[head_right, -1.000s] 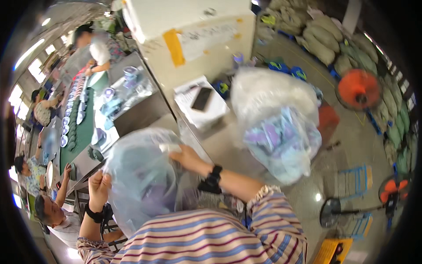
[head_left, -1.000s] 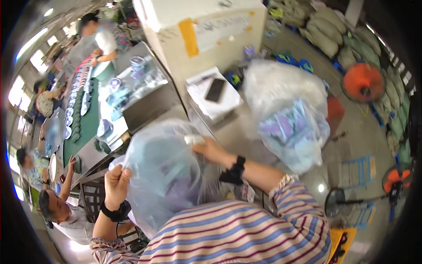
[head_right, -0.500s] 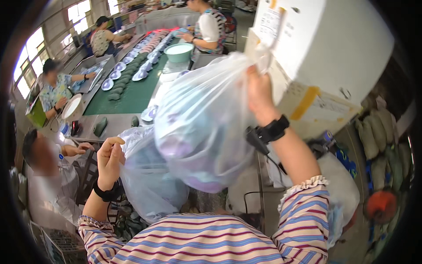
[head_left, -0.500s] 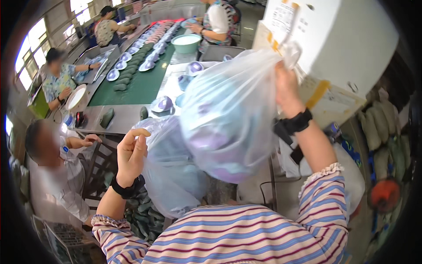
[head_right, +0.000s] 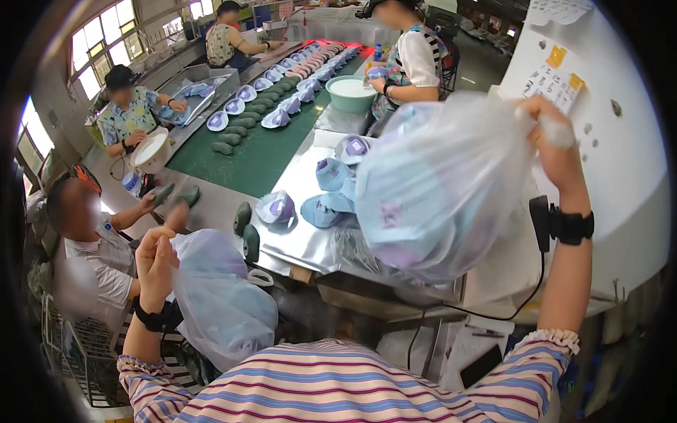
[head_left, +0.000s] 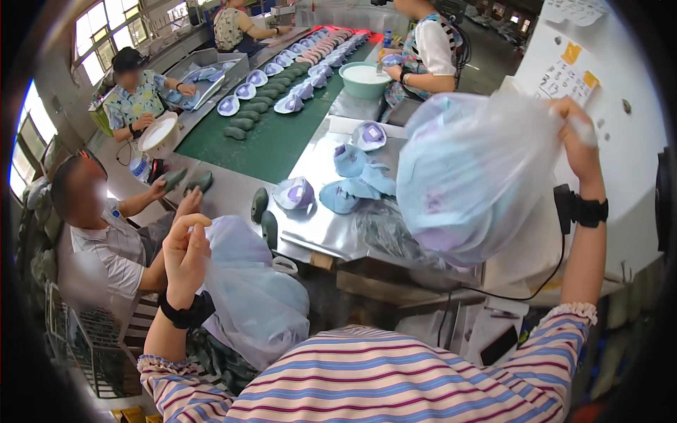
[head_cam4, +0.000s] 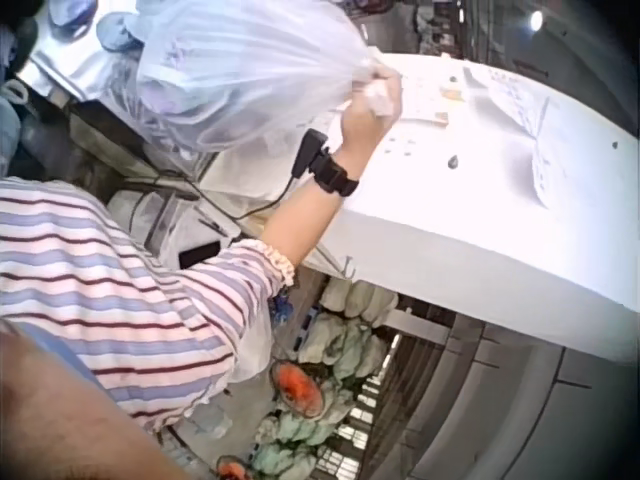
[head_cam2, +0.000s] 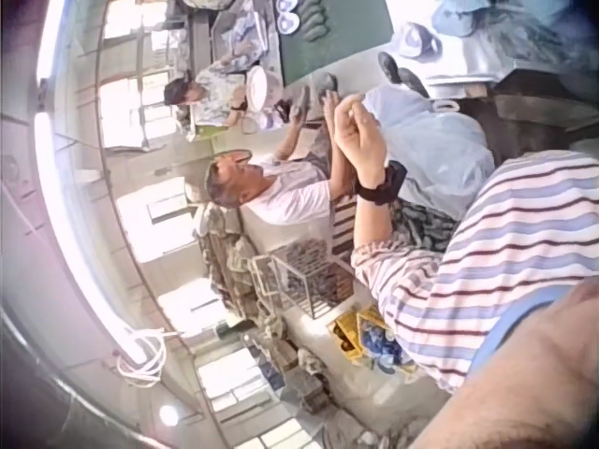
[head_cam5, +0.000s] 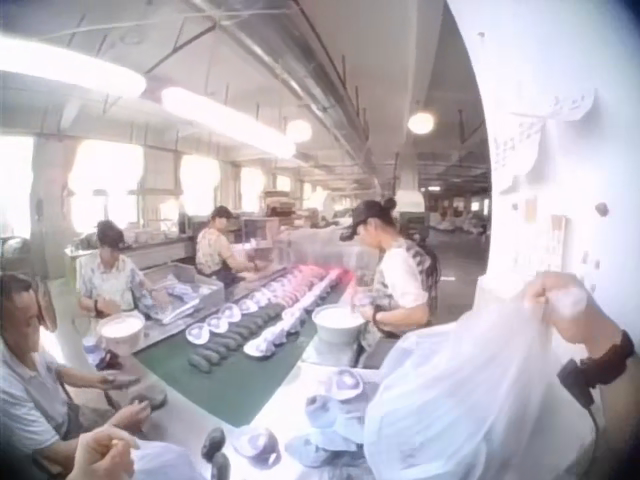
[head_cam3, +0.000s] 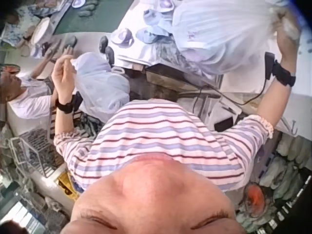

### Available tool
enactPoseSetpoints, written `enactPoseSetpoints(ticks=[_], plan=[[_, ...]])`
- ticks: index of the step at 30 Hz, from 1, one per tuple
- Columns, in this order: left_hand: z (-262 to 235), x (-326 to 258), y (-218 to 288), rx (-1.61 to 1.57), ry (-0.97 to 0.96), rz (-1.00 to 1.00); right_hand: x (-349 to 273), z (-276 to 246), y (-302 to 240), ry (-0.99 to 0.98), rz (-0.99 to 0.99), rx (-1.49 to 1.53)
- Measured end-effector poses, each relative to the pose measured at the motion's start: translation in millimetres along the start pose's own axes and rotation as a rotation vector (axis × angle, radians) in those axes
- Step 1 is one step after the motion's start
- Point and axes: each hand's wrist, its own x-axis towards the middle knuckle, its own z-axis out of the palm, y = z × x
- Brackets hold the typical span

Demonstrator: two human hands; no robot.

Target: The person repeatedly picks up light blue and purple slippers from a conveyor belt and places them into a large clear plastic bag. The person handles the slippers one at a time, folding them slightly to fit them into the bag. Other workers are visible in the background performing similar tasks.

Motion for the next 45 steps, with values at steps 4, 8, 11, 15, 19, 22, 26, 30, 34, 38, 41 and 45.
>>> enactPoseSetpoints(ticks=[4, 8, 11, 15, 19, 22, 26, 30, 34, 38, 41, 45], plan=[[4.9, 19.0, -10.9, 0.052, 0.122, -0.071, 7.4, 82.3, 38.9, -0.182, -0.180, -0.439], [14.1, 34.5, -25.4, 0.001, 0.164, -0.048, -33.9, 208.3, 117.1, -0.820, 0.044, -0.729], [25.2, 68.9, -33.1, -0.014, 0.121, 0.004, -41.2, 289.0, 130.8, -0.809, 0.346, -0.852], [18.5, 82.7, -49.7, -0.100, 0.152, 0.029, 20.2, 284.5, 125.3, -1.197, 0.695, -0.593], [12.3, 74.9, -67.0, -0.239, 0.153, 0.032, 91.5, 268.7, 110.6, -1.237, 0.638, -0.654], [12.7, 69.3, -74.6, -0.251, 0.190, 0.039, 140.6, 319.6, 76.8, -1.340, 0.173, -1.369], [18.1, 50.8, -72.9, 0.105, 0.209, 0.085, 103.3, 448.6, 96.9, -1.224, -0.432, -0.906], [3.2, 32.6, -53.5, 0.154, 0.393, -0.002, 49.7, 513.2, 134.2, -1.487, -0.724, -0.779], [1.8, 28.7, -34.3, 0.205, 0.388, -0.064, 98.8, 551.3, 204.6, -1.502, -0.566, -0.690], [8.5, 21.4, -21.8, 0.358, 0.485, -0.113, 152.5, 574.5, 243.2, -1.051, -0.279, -0.927], [7.0, 32.2, -23.5, 0.250, 0.514, -0.128, 153.1, 598.4, 186.2, -0.697, -0.583, -0.392], [11.2, 55.8, -13.5, 0.223, 0.440, -0.087, 95.0, 625.0, 92.2, -0.649, -0.975, 0.017]])
